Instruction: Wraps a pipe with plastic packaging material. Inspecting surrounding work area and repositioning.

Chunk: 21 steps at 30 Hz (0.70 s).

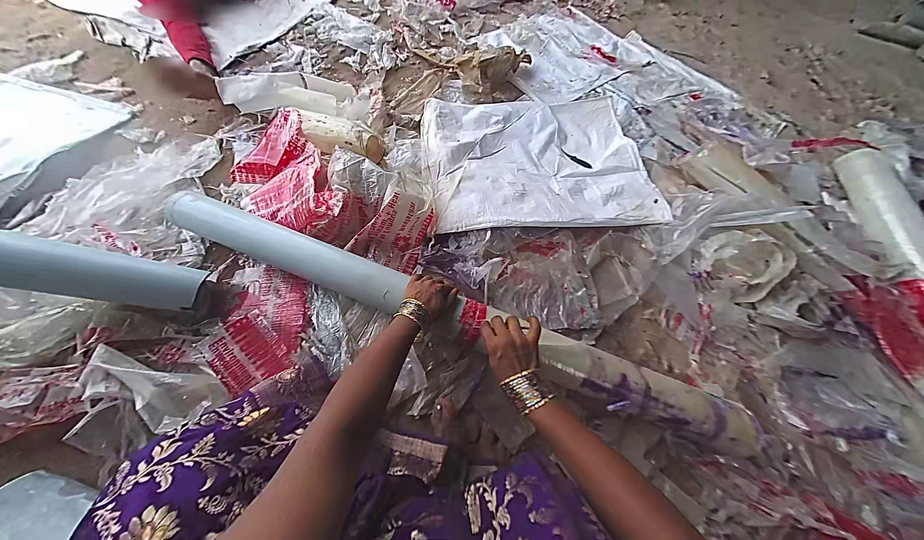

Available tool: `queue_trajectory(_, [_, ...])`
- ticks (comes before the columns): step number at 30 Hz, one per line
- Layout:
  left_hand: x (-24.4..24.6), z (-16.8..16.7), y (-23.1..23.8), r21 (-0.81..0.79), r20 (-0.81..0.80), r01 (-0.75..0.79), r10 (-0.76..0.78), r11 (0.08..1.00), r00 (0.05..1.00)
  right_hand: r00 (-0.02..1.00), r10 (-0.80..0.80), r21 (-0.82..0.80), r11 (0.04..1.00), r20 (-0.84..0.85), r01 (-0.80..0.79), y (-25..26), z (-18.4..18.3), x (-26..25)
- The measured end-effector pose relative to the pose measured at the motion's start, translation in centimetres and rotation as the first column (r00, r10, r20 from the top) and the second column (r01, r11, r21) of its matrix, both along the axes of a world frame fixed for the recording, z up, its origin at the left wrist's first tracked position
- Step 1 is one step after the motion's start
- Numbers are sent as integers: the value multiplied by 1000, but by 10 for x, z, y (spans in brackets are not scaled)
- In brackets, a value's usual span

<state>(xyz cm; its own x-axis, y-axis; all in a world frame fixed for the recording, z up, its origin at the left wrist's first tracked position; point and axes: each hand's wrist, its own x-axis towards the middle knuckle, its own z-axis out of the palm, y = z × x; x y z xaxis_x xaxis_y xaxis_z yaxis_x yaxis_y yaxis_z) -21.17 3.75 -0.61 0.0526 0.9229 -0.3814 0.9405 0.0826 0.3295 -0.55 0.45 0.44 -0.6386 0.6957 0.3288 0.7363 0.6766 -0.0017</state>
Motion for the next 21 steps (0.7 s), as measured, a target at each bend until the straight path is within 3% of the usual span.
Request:
queue_trajectory(7, [-1, -1, 12, -44, 2, -25, 25, 999, 1000, 998, -13, 192, 981, 57, 1, 0, -10, -14])
queue_trajectory(19, [0, 0, 17, -71, -25, -44, 42, 997, 999, 997, -4, 0, 1000, 78, 4, 8, 1, -41])
queue_trajectory(21, [0, 0, 17, -69, -29, -44, 42, 997, 999, 997, 10, 31, 999, 80, -13, 7, 0, -41])
